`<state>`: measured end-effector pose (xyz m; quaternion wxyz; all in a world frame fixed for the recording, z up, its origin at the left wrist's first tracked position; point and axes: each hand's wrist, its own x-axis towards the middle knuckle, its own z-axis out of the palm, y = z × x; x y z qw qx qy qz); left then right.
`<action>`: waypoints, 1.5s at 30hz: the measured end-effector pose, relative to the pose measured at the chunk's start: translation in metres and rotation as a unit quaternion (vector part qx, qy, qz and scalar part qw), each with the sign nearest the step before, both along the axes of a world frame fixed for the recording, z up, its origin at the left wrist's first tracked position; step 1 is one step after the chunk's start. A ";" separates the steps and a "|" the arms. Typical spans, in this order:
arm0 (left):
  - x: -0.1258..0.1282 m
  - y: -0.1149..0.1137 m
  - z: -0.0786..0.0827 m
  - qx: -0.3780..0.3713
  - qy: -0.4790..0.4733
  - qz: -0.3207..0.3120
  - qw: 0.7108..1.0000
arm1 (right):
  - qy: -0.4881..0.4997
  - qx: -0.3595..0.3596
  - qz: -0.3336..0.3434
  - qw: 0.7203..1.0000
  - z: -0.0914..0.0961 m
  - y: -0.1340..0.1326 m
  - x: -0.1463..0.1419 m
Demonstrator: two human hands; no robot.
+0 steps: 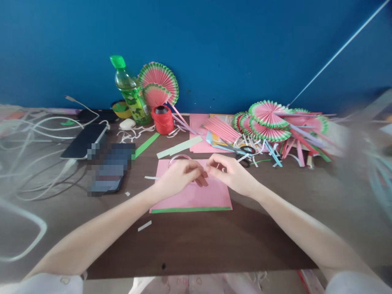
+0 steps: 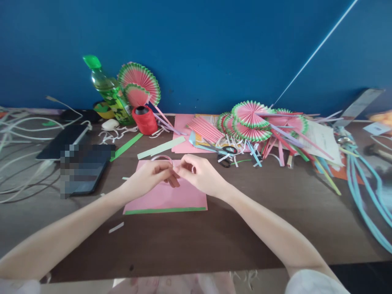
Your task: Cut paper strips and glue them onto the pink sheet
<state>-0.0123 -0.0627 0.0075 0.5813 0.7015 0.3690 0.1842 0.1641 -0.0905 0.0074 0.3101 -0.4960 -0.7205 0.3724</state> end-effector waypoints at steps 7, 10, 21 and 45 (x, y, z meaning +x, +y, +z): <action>-0.002 0.002 -0.001 0.025 0.028 -0.029 0.999 | 0.005 -0.003 0.031 0.999 -0.001 0.002 0.003; -0.002 0.003 0.001 0.024 0.043 -0.042 0.998 | 0.025 -0.024 0.043 0.998 -0.001 0.004 0.004; -0.004 0.002 0.008 0.021 0.060 -0.031 0.998 | 0.039 -0.037 0.042 0.998 -0.001 0.002 0.004; -0.003 -0.001 0.002 0.185 0.105 -0.030 0.977 | -0.085 0.103 0.027 0.991 -0.003 -0.005 -0.002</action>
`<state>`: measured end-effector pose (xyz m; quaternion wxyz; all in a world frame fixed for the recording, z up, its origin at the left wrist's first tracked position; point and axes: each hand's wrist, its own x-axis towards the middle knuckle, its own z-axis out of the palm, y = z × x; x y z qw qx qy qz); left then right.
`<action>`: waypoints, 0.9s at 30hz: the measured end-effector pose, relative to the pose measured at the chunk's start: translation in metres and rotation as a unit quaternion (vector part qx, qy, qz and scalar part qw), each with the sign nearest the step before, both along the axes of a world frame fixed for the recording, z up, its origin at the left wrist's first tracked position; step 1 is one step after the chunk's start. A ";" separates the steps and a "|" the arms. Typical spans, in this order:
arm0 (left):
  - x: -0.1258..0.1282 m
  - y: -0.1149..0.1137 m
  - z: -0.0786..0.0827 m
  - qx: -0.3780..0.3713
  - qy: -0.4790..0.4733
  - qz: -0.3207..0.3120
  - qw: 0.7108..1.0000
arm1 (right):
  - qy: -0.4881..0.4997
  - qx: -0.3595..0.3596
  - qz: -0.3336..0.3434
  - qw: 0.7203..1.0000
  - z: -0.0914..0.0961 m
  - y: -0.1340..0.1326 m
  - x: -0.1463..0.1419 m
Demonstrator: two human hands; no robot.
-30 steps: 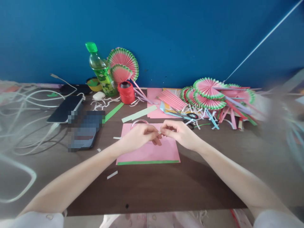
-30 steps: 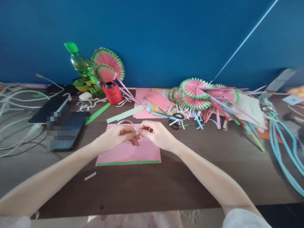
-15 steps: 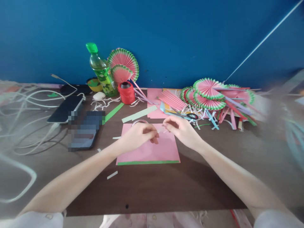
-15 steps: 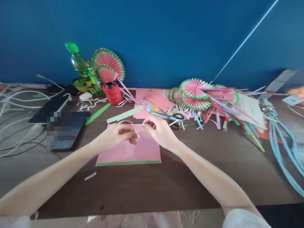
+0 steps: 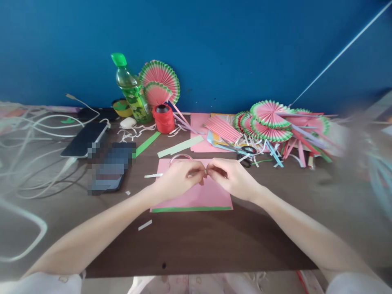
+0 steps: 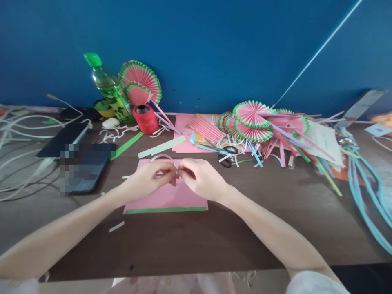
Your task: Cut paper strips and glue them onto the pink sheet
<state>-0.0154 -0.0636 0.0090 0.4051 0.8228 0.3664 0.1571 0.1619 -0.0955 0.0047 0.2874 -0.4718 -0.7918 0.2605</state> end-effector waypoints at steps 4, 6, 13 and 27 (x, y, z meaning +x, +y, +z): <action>0.000 -0.002 0.000 0.037 0.018 0.003 0.999 | -0.009 -0.006 0.007 1.000 0.001 0.000 -0.001; 0.000 -0.003 0.001 0.057 0.031 0.007 0.998 | -0.016 -0.012 0.006 1.000 0.001 -0.001 -0.001; 0.001 -0.005 0.000 0.081 0.042 0.007 0.996 | -0.040 -0.038 0.005 0.998 0.000 -0.002 -0.004; 0.000 -0.003 -0.004 -0.005 0.013 0.014 1.000 | -0.025 -0.052 0.014 0.998 0.000 -0.001 -0.002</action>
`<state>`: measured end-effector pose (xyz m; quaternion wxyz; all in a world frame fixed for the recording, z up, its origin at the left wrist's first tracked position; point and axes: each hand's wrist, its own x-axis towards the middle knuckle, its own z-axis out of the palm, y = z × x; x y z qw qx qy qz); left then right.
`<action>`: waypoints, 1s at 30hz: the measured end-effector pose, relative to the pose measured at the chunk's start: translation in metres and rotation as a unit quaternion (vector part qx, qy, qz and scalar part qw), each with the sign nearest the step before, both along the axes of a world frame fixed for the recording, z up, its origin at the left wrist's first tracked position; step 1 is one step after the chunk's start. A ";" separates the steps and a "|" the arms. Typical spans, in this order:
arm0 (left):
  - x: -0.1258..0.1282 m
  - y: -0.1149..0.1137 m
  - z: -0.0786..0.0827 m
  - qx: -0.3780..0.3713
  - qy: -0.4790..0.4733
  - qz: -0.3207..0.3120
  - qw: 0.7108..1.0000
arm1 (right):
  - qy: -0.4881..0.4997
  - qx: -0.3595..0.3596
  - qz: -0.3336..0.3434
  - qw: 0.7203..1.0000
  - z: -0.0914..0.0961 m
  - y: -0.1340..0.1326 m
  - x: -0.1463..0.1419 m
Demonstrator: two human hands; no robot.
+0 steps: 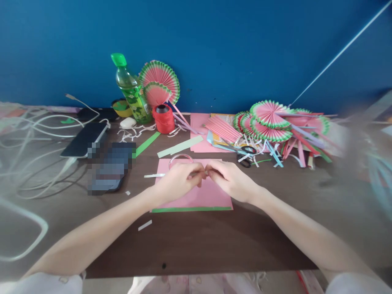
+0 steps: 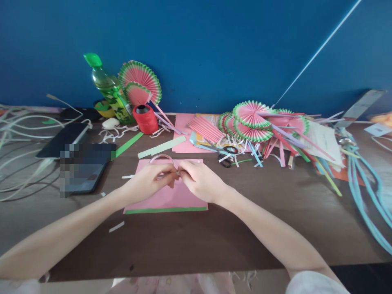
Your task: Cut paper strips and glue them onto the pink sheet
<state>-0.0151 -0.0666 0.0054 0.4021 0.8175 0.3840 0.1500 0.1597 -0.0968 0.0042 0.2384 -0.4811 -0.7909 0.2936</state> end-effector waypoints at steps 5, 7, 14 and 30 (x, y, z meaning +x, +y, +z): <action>-0.001 0.002 0.003 -0.038 -0.023 -0.004 0.999 | 0.003 0.001 -0.019 1.000 0.001 0.002 0.002; -0.001 0.003 0.005 -0.058 -0.032 -0.002 0.998 | 0.000 0.005 -0.031 1.000 0.003 0.004 0.006; -0.004 0.011 0.010 -0.153 -0.079 -0.015 0.985 | -0.076 0.013 -0.100 0.992 0.015 0.012 0.025; -0.009 0.016 0.012 -0.239 -0.147 -0.067 0.957 | -0.159 0.144 -0.145 0.966 0.004 0.024 0.044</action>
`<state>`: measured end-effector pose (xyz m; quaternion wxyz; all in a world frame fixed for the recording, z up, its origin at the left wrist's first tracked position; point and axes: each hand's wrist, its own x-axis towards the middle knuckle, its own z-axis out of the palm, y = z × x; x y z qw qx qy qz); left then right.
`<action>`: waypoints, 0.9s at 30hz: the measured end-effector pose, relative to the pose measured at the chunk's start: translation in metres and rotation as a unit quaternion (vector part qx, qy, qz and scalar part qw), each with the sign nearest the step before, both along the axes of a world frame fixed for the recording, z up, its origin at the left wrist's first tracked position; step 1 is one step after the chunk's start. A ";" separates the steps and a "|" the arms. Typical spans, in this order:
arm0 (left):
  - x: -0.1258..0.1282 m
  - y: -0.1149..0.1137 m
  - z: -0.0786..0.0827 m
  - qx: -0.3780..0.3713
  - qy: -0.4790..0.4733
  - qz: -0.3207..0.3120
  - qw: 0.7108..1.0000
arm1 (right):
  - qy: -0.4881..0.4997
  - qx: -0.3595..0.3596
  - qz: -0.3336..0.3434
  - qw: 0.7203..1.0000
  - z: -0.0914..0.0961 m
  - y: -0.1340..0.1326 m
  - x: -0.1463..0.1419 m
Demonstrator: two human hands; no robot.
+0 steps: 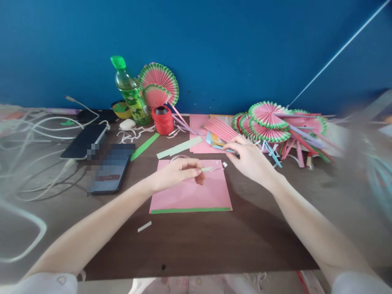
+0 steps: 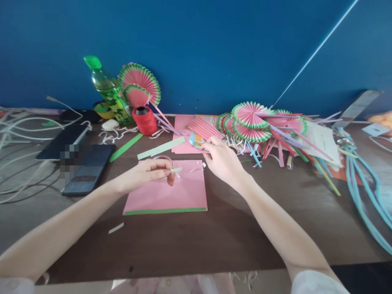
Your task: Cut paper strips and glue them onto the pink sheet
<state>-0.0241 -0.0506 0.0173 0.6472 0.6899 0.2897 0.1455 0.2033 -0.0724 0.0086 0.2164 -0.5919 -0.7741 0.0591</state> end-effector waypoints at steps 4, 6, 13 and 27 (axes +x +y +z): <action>0.000 0.001 -0.001 -0.019 -0.015 0.008 1.000 | 0.187 -0.050 0.136 0.972 0.008 -0.008 -0.010; -0.001 0.002 -0.001 -0.027 -0.015 0.008 0.999 | 0.249 -0.088 0.195 0.944 0.010 -0.013 -0.015; -0.001 0.001 -0.002 -0.031 -0.029 0.000 0.999 | 0.296 -0.046 0.223 0.928 0.000 -0.018 -0.026; 0.000 -0.002 -0.003 -0.034 -0.033 -0.008 0.999 | 0.339 -0.076 0.201 0.916 -0.002 -0.019 -0.030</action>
